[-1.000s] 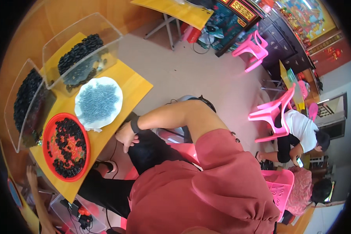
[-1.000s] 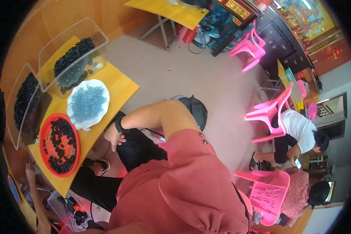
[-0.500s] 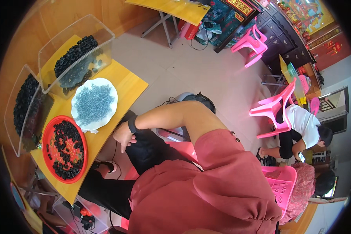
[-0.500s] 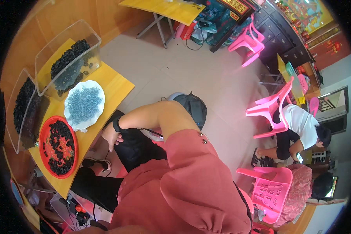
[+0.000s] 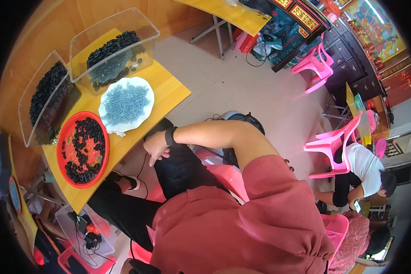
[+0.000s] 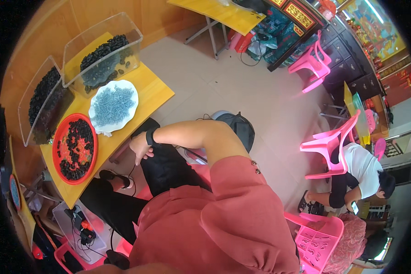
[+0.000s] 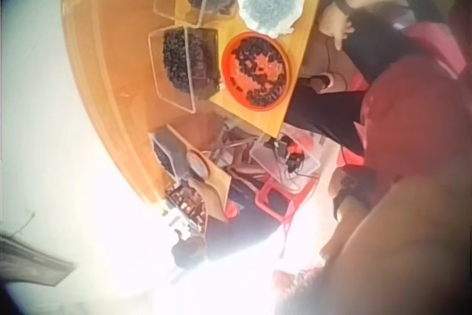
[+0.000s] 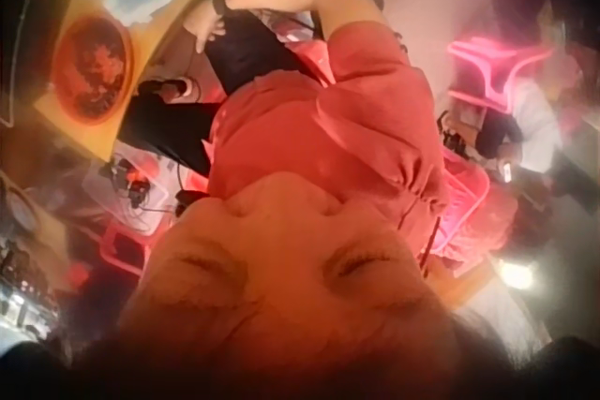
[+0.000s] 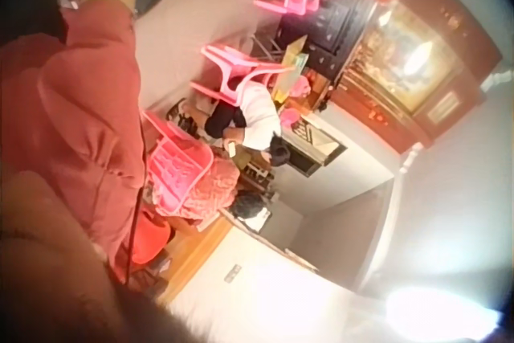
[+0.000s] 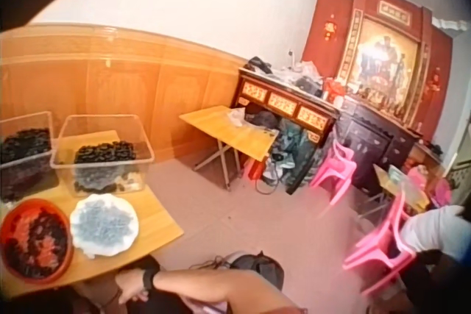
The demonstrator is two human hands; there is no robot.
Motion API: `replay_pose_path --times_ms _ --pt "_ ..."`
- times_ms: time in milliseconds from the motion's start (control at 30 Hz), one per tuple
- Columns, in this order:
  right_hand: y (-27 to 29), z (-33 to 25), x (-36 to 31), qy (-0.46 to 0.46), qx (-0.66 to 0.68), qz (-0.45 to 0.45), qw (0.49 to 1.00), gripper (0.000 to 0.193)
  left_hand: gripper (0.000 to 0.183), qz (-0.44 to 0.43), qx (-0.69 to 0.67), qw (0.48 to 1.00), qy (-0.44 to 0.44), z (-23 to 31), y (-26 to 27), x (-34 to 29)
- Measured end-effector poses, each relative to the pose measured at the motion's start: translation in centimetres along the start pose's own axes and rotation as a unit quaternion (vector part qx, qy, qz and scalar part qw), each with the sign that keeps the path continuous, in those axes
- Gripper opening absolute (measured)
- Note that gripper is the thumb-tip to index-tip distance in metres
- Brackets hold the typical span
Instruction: The person assembles small plastic components by picking pieces from a tray and connecting them together by hand.
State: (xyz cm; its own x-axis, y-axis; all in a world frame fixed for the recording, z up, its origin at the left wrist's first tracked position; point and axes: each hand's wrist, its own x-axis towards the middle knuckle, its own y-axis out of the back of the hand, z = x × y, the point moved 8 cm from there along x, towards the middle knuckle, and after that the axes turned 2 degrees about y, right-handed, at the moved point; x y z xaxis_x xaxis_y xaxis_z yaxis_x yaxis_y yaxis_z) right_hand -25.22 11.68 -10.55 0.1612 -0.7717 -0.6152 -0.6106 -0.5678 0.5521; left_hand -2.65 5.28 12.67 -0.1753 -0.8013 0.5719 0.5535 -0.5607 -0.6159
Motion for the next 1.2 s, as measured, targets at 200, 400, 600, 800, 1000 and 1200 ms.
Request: replay_pose_path --times_ms 200,400,600,800,1000,1200 --pt "-0.5 -1.0 0.0 0.024 -0.011 0.024 0.999 0.05 0.011 0.0 0.013 1.0 -0.022 1.6 -0.8 -0.4" --pt "-0.2 0.6 -1.6 -0.014 -0.01 0.036 0.999 0.054 0.013 0.024 0.091 0.992 -0.086 6.4 0.9 1.7" --pt "-0.8 -3.1 -1.7 -0.018 0.13 -0.012 0.991 0.04 0.021 0.101 0.369 0.919 0.091 -0.2 4.9 4.7" --pt "4.9 -12.6 -2.4 0.136 0.136 -0.004 0.981 0.028 0.015 0.137 0.309 0.908 0.248 -8.2 13.4 2.2" --pt "17.7 -14.7 3.5 0.127 0.032 0.272 0.953 0.019 0.01 0.119 0.277 0.893 0.334 -9.4 15.0 0.5" --pt "21.1 -15.2 11.7 0.072 -0.091 0.327 0.938 0.022 0.012 0.139 0.251 0.889 0.356 -8.7 16.1 1.5"
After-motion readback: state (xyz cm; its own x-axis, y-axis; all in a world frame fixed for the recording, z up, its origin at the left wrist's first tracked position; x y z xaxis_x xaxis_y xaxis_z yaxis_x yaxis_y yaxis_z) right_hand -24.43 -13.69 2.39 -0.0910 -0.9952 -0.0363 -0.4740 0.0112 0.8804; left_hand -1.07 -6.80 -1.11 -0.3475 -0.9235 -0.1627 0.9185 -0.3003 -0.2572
